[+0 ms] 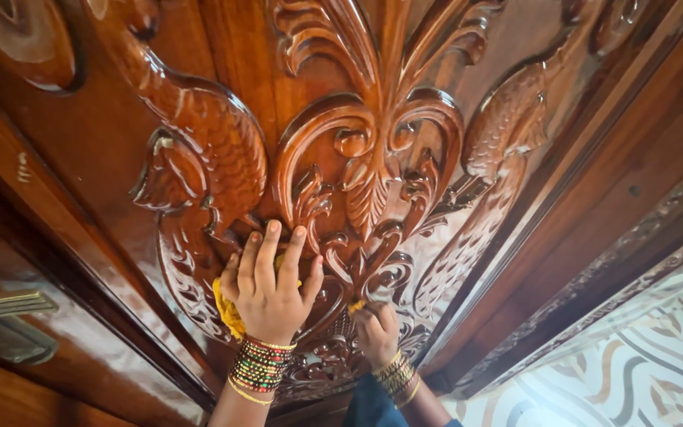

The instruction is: The person wipes a carved wooden door with a yellow cloth, focusing on the ornate relief patterns and the door handle. They use both hands to reach into the carved details and clean the surface thoroughly.

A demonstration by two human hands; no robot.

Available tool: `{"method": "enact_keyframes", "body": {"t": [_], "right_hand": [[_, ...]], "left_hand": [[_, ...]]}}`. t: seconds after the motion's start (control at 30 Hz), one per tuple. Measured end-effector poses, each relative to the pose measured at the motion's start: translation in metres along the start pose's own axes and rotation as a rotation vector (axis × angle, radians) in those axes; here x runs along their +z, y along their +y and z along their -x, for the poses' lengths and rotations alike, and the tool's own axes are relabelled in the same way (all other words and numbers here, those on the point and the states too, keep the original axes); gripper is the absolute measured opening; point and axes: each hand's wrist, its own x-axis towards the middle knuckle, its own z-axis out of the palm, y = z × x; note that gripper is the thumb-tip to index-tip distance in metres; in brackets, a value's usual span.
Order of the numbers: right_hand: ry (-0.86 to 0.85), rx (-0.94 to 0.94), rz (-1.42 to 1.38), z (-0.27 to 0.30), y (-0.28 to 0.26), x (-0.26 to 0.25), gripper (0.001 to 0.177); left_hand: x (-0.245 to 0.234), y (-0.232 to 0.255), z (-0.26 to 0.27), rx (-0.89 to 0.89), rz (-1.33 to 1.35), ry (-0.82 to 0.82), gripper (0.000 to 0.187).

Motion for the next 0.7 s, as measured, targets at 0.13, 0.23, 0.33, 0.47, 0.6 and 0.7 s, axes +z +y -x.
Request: {"method": "enact_keyframes", "body": {"t": [0.13,0.23,0.33,0.47,0.6,0.7], "right_hand": [[0.071,-0.077,0.016,-0.038,0.001,-0.009,0.025],[0.207,0.064,0.134,-0.063,0.011,-0.016,0.023],[0.212,0.112,0.162,-0.070,0.015,-0.026,0.028],[0.264,0.248,0.197,-0.065,0.010,-0.027,0.021],[0.249,0.438,0.155,-0.064,-0.011,-0.026,0.029],[0.186,0.499,0.071,-0.075,-0.015,-0.034,0.026]], "left_hand": [[0.000,0.000,0.002,0.005,-0.009,-0.002,0.044],[0.003,-0.001,0.002,0.009,-0.021,0.005,0.044],[0.004,-0.002,0.006,0.009,-0.032,0.001,0.044],[0.007,-0.004,0.008,0.016,-0.038,-0.006,0.044],[0.012,-0.002,0.011,-0.017,-0.003,0.003,0.042],[0.014,0.000,0.011,-0.024,0.017,0.013,0.042]]}}
